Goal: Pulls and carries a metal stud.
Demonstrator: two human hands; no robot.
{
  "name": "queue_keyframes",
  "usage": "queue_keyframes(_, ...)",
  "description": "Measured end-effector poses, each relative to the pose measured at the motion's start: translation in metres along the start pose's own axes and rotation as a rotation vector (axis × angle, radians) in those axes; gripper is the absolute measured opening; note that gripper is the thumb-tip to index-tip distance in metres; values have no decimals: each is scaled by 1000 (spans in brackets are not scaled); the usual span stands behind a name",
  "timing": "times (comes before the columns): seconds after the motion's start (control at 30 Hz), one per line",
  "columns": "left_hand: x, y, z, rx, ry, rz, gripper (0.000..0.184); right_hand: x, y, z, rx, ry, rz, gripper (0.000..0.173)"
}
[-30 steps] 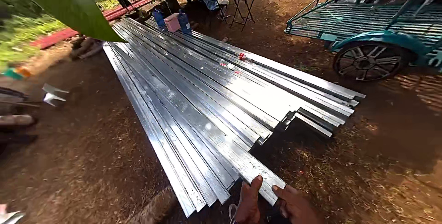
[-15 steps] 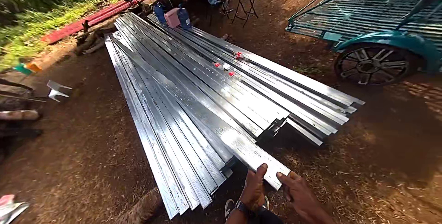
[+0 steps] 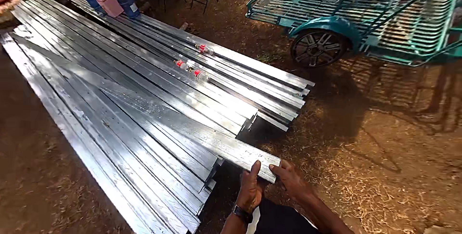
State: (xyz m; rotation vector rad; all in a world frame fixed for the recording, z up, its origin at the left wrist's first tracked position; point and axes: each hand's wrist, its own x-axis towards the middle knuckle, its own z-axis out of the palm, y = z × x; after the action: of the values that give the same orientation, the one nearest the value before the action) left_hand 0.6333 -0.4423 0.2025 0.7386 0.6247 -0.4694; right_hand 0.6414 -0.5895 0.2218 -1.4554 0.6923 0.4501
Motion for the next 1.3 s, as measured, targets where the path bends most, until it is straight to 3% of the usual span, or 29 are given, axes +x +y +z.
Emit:
queue_keyframes(0.37,84,25,105,73,-49,-72,54,80,-83,-65,-88,10,-73,28)
queue_keyframes(0.6,95,38,169,84,-18,-56,54,101,-130,-103,3,-68,-130,25)
queue_keyframes(0.8,101,41,237,101,-9,89,61,108,-186,-139,43,-125,-225,21)
queue_keyframes(0.9,112,30,262,86,1,94,57,120,-194,-163,53,-131,-237,16)
queue_keyframes(1.0,136,8,267,34,11,78,53,141,-183,-184,-18,-159,-277,14)
queue_keyframes(1.3,210,-58,223,-97,49,53,55,194,-124,-210,-169,-257,-178,25)
